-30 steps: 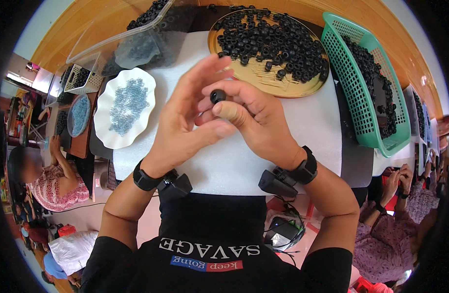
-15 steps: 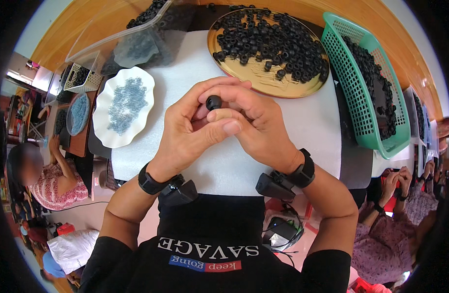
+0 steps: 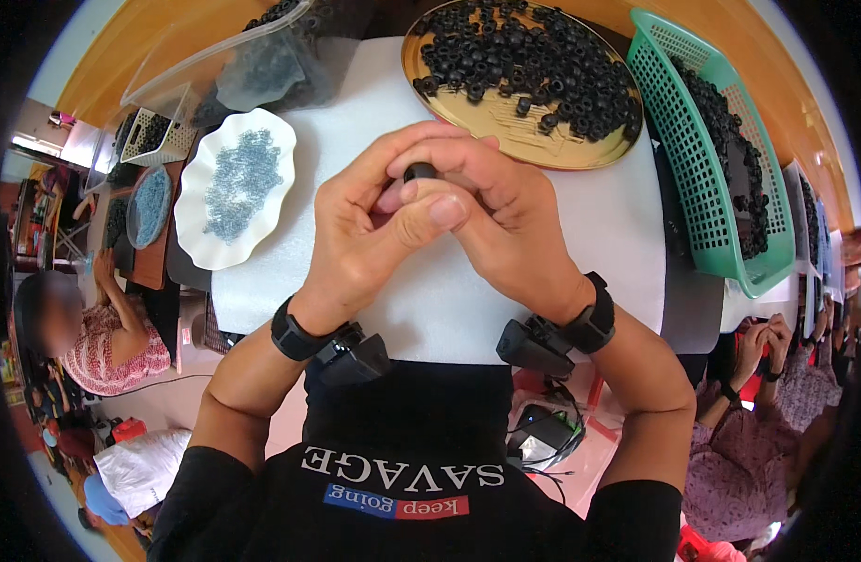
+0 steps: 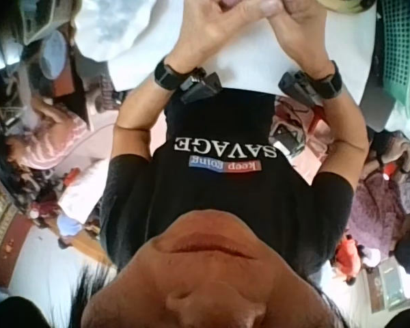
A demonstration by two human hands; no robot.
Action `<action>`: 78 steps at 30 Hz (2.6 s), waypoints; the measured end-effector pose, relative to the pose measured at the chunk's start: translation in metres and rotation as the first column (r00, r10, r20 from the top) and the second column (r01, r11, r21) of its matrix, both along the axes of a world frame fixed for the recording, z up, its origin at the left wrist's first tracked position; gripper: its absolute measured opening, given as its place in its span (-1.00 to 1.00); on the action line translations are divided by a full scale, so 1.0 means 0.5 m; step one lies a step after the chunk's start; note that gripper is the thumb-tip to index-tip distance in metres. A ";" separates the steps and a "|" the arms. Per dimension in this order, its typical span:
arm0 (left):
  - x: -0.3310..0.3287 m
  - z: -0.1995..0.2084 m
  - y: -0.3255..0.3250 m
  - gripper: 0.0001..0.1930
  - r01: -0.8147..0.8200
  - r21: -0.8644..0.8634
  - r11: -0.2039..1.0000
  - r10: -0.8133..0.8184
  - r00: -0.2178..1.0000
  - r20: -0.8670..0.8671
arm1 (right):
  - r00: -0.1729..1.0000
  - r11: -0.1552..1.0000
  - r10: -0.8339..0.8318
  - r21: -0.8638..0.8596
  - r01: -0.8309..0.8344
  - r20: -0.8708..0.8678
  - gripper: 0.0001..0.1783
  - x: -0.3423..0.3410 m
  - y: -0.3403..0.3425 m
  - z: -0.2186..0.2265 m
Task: Inspecting and assembling small black plastic components with metallic inserts at a production table.
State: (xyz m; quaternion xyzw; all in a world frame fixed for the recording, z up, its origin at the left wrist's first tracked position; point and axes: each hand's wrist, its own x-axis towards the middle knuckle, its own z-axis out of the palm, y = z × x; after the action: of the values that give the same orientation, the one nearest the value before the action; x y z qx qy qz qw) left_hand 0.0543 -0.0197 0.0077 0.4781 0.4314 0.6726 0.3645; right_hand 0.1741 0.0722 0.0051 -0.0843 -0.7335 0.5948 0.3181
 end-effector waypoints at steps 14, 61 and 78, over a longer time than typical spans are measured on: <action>-0.002 -0.005 0.009 -0.22 0.037 0.022 0.999 -0.036 0.998 -0.060 | 0.677 0.900 -0.374 -0.425 0.099 -0.634 -0.57 0.113 0.199 0.113; -0.061 -0.029 -0.142 -0.74 0.007 -0.295 0.955 0.024 0.995 0.100 | 0.869 0.996 -0.082 0.060 0.061 0.488 -0.67 0.030 0.051 0.075; -0.051 -0.037 -0.122 -0.76 -0.096 -0.139 0.986 0.132 0.952 0.277 | 0.994 0.967 -0.082 0.248 0.061 0.077 -0.64 -0.018 -0.062 0.009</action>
State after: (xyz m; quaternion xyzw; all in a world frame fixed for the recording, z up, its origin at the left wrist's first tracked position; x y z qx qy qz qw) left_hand 0.0290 -0.0806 -0.0107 0.3268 0.4421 0.7263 0.4126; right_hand 0.1649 0.0414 0.0099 -0.0965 -0.8110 0.4834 0.3152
